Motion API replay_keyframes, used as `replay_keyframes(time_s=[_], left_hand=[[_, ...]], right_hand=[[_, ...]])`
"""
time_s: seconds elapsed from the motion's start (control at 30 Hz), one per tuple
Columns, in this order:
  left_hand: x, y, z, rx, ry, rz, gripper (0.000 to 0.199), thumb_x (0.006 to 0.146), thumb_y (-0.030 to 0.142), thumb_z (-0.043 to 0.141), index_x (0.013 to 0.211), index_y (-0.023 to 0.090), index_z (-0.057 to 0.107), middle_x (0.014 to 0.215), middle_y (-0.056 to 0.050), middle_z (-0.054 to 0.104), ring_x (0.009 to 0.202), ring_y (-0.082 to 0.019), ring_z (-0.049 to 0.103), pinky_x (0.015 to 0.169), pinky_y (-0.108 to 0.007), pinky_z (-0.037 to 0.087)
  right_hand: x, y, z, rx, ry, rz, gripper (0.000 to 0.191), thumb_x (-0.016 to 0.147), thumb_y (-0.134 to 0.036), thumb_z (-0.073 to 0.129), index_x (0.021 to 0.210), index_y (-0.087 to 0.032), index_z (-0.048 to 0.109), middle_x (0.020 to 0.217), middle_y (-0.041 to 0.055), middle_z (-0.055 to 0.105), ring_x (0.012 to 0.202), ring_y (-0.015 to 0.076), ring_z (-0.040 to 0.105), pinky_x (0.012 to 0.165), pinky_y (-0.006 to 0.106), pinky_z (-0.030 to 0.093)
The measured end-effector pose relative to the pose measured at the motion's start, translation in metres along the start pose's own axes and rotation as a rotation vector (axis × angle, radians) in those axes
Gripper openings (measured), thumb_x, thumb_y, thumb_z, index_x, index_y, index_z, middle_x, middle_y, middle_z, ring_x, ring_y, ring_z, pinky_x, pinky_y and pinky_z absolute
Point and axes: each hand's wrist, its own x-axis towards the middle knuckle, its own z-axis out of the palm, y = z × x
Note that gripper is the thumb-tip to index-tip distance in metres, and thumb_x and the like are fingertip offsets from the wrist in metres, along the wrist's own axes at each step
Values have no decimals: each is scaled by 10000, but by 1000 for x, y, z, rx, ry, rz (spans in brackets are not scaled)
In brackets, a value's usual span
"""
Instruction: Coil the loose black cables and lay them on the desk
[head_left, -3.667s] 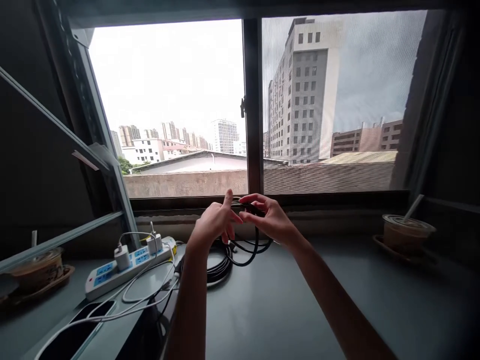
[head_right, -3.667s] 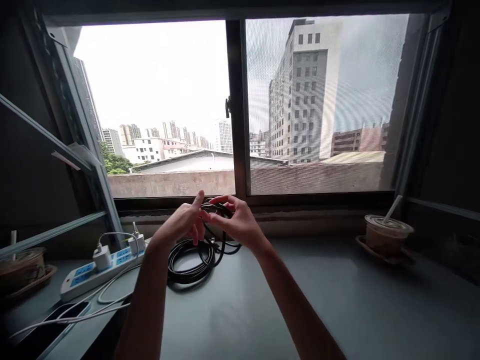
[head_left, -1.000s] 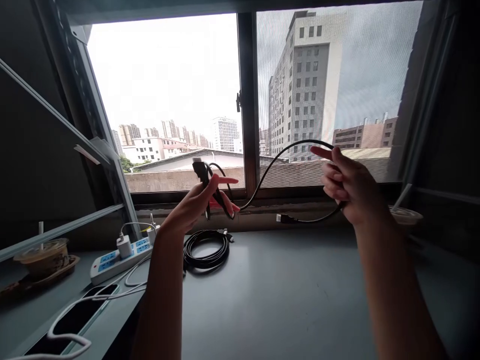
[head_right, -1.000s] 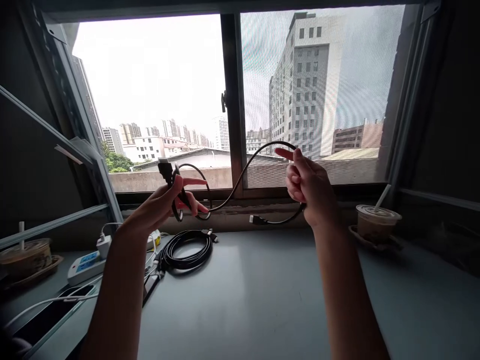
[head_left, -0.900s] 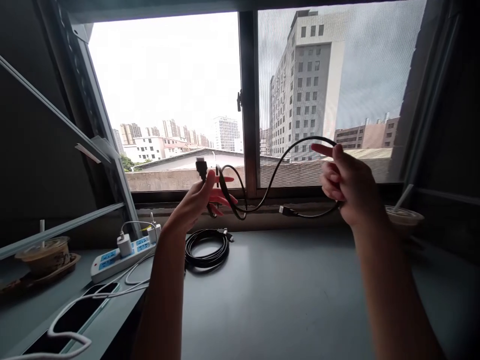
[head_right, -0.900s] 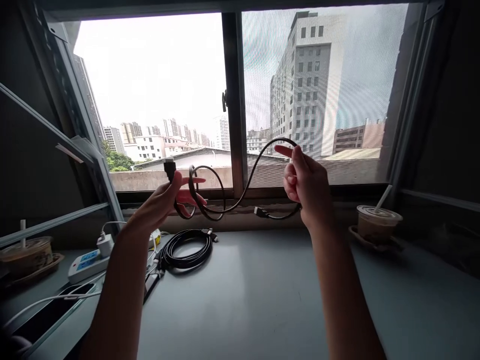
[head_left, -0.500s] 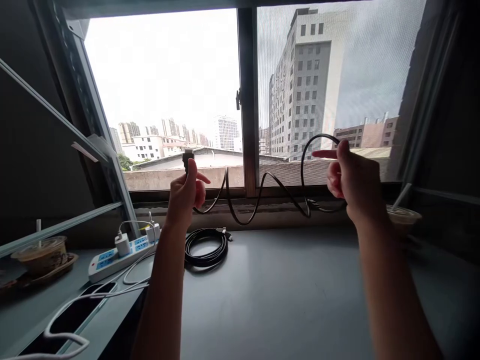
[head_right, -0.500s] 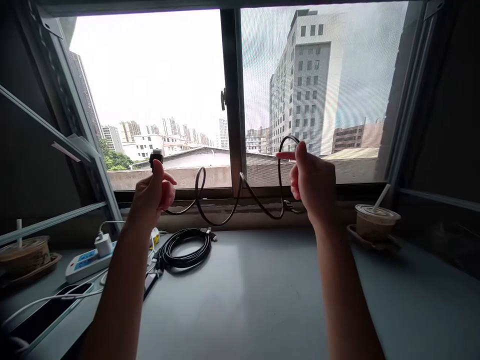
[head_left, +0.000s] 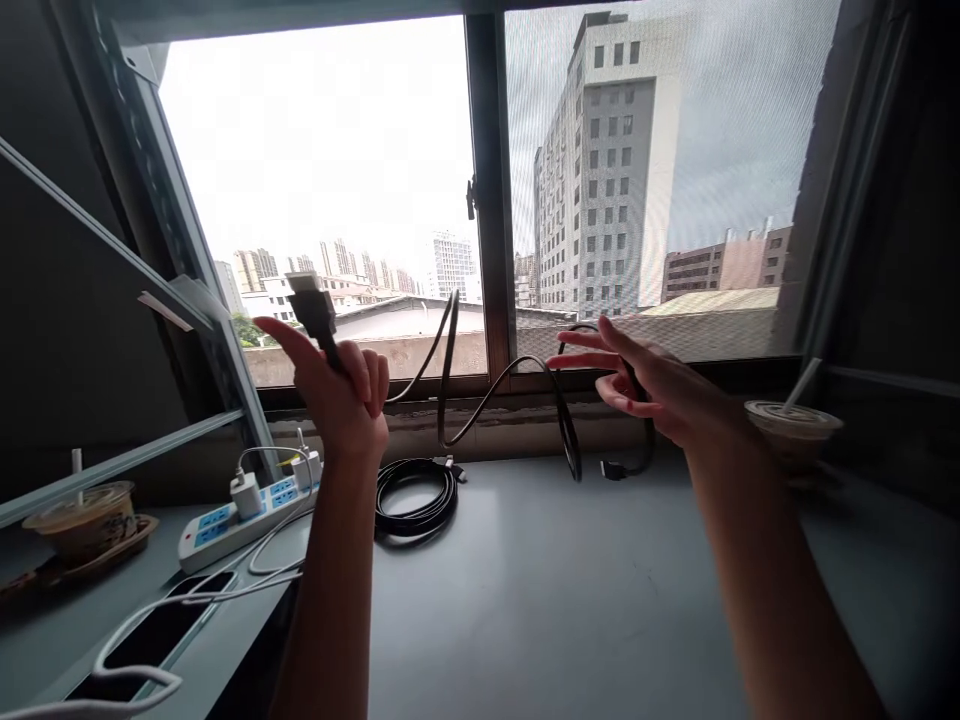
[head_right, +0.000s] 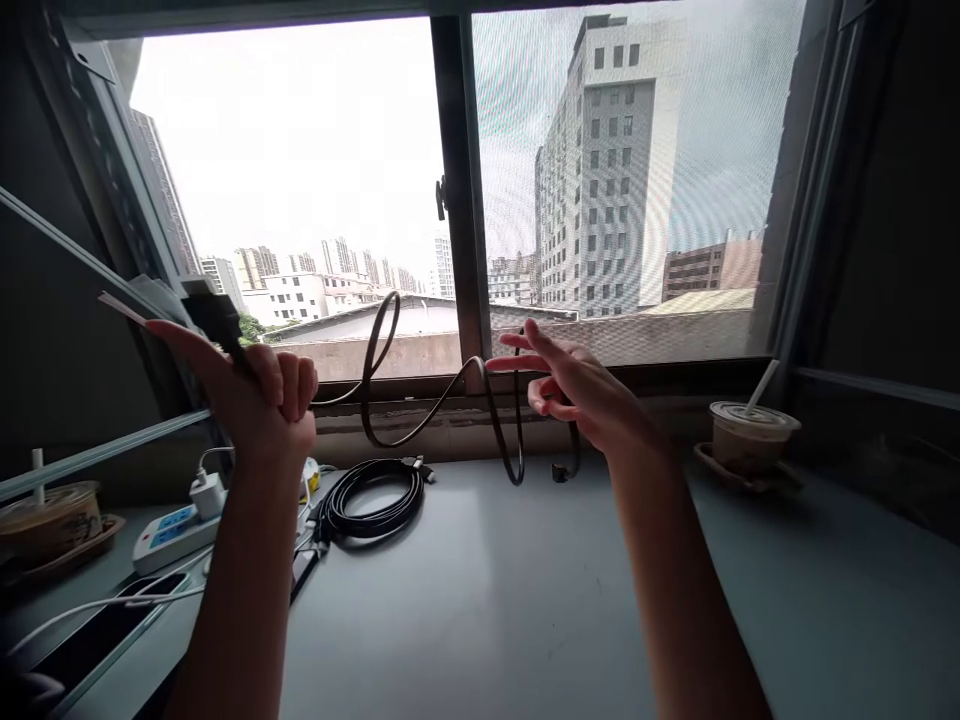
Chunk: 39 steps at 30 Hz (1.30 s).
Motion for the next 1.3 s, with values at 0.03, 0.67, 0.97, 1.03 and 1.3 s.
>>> replay_keyframes(time_s=[0.03, 0.67, 0.97, 1.03, 1.3], left_hand=[[-3, -2, 4, -36, -44, 2, 623, 922, 498, 304, 409, 161, 198, 294, 56, 189, 252, -17, 200, 322, -233, 106], [-16, -4, 16, 417, -783, -477, 701, 852, 636, 263, 461, 156, 593, 327, 7, 340, 288, -58, 308, 338, -220, 226], [-20, -27, 27, 183, -534, -738, 284, 849, 356, 467, 840, 149, 662, 828, -86, 689, 777, -172, 650, 689, -234, 500], [-21, -30, 29, 70, -564, -822, 219, 826, 263, 470, 849, 145, 653, 919, -88, 685, 851, -173, 645, 737, -232, 500], [-22, -31, 38, -198, -436, -983, 139, 825, 168, 368, 772, 158, 496, 569, -7, 568, 545, -140, 616, 602, -251, 501]], right_hand=[[0, 0, 4, -4, -38, 10, 543, 838, -585, 467, 1208, -199, 556, 1028, 122, 637, 360, 19, 325, 282, 192, 126], [1, -3, 36, 19, 120, -269, 438, 814, -401, 593, 1156, -127, 570, 900, 74, 684, 370, 13, 360, 344, 172, 315], [-12, -4, 55, -426, 156, -465, 320, 847, -465, 529, 1059, -247, 630, 845, 7, 657, 356, 33, 457, 396, 190, 358], [-10, -5, 49, -373, 218, -447, 303, 860, -464, 508, 998, -222, 627, 806, 18, 657, 332, 38, 446, 376, 193, 343], [-3, -9, 20, 30, 318, -232, 339, 772, -356, 635, 1076, -208, 611, 864, 29, 661, 312, -10, 276, 291, 175, 195]])
